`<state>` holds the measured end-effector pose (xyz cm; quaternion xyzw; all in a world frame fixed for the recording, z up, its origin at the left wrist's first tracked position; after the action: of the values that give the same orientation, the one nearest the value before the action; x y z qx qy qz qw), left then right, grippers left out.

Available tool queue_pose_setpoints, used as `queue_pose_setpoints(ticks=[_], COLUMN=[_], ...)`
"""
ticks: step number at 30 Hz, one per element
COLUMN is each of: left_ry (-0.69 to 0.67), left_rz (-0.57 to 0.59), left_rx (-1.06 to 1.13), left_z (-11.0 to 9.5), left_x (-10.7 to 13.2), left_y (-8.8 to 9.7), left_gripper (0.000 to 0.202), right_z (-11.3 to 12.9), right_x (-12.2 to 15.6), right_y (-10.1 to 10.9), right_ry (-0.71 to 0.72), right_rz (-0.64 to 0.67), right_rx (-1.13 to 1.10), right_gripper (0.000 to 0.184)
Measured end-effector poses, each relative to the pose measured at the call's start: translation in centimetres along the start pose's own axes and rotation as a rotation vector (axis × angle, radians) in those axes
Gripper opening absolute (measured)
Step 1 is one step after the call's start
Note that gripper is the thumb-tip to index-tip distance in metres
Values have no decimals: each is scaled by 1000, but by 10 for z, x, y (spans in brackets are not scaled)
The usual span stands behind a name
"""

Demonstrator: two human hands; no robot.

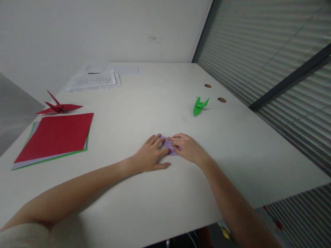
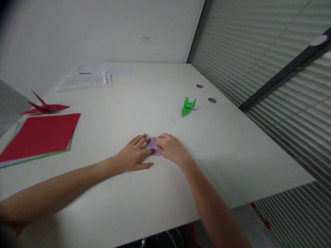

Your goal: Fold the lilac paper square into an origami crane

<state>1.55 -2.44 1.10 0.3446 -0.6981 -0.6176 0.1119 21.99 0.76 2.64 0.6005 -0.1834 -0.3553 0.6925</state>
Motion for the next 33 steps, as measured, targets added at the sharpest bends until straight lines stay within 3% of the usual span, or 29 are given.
queue_pose_setpoints(ticks=[16, 25, 33], left_ry=[1, 26, -55], left_rz=[-15, -7, -33], left_rx=[-21, -15, -63], left_z=[0, 0, -6], left_x=[0, 1, 3], left_y=[1, 2, -3], left_gripper=[52, 53, 55], right_z=[1, 0, 0], right_x=[0, 0, 0], right_y=[2, 1, 2], right_ry=[-8, 7, -15], right_rz=[-4, 3, 0], right_rx=[-23, -22, -30], right_gripper=[35, 29, 35])
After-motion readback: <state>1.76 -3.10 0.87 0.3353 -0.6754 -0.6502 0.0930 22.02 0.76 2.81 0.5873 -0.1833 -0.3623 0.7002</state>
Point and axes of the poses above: each hand's wrist, its own x-axis away from the middle knuckle, its own y-axis out of the back of the hand, z = x × y, the point moved 1 cm from there along -x, towards the middle knuckle, and after that the axes turned 3 degrees about x, right-handed, at the moved point
